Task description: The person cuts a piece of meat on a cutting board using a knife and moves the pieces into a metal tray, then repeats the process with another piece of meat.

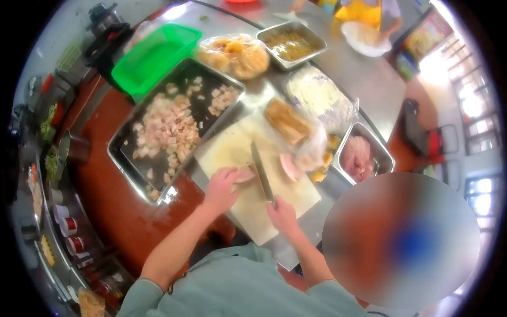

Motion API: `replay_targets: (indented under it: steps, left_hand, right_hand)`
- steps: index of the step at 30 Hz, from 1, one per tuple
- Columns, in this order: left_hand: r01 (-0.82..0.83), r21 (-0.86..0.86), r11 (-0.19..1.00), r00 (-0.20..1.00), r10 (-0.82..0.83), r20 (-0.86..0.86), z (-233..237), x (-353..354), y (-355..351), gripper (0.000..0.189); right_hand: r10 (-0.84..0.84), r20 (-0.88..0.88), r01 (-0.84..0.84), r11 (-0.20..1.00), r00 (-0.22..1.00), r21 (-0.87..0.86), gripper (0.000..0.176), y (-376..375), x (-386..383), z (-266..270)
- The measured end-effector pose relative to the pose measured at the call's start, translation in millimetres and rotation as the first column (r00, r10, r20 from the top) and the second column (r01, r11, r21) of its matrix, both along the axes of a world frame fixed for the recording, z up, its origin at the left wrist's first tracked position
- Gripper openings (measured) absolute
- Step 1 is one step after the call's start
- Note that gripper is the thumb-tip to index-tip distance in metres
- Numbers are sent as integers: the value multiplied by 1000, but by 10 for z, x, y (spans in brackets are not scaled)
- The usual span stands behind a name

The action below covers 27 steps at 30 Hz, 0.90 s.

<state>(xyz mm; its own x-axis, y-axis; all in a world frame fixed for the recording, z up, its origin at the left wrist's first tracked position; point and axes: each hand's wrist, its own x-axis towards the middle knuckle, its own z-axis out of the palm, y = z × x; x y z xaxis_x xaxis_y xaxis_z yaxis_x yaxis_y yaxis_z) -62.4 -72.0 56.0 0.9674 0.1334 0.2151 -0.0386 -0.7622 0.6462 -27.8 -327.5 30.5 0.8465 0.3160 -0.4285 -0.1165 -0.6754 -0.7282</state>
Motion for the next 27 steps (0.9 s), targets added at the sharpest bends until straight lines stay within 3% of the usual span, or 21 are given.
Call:
replay_targets:
  steps: [1, 3, 7, 10, 13, 19, 22, 25, 27]
  left_hand:
    - [16, 66, 998, 999, -20, 47, -97, 129, -15, 41]
    - [96, 68, 993, 995, -96, -5, -385, 291, -7, 40]
    - [182, 80, 980, 974, -168, -152, -483, 189, -92, 39]
    - [142, 82, 986, 989, -137, -57, -328, 178, -111, 34]
    - [291, 44, 956, 957, -291, -13, -361, 331, -7, 30]
    - [357, -51, 933, 933, -359, -25, -400, 432, 6, 25]
    - [342, -125, 931, 931, -354, -89, -473, 413, 20, 23]
    - [339, -112, 934, 920, -354, -166, -476, 435, 46, 26]
    - [317, -151, 936, 939, -333, -90, -534, 432, 15, 28]
  right_hand:
    - [29, 55, -28, 999, 998, -23, 26, -2, 32, -43]
    - [47, 112, -41, 997, 993, -62, 26, 51, 66, 49]
    - [86, 215, -69, 994, 973, -86, 24, 140, 62, 158]
    - [142, 212, -120, 986, 967, -113, 24, 159, 84, 277]
    - [235, 202, -199, 963, 951, -181, 21, 227, 109, 455]
    - [309, 193, -253, 930, 931, -267, 20, 342, 167, 257]
    - [243, 247, -202, 963, 938, -178, 22, 688, 481, -78]
    - [277, 178, -239, 949, 944, -206, 23, 631, 557, 83]
    - [303, 128, -256, 921, 944, -294, 23, 446, 412, 340]
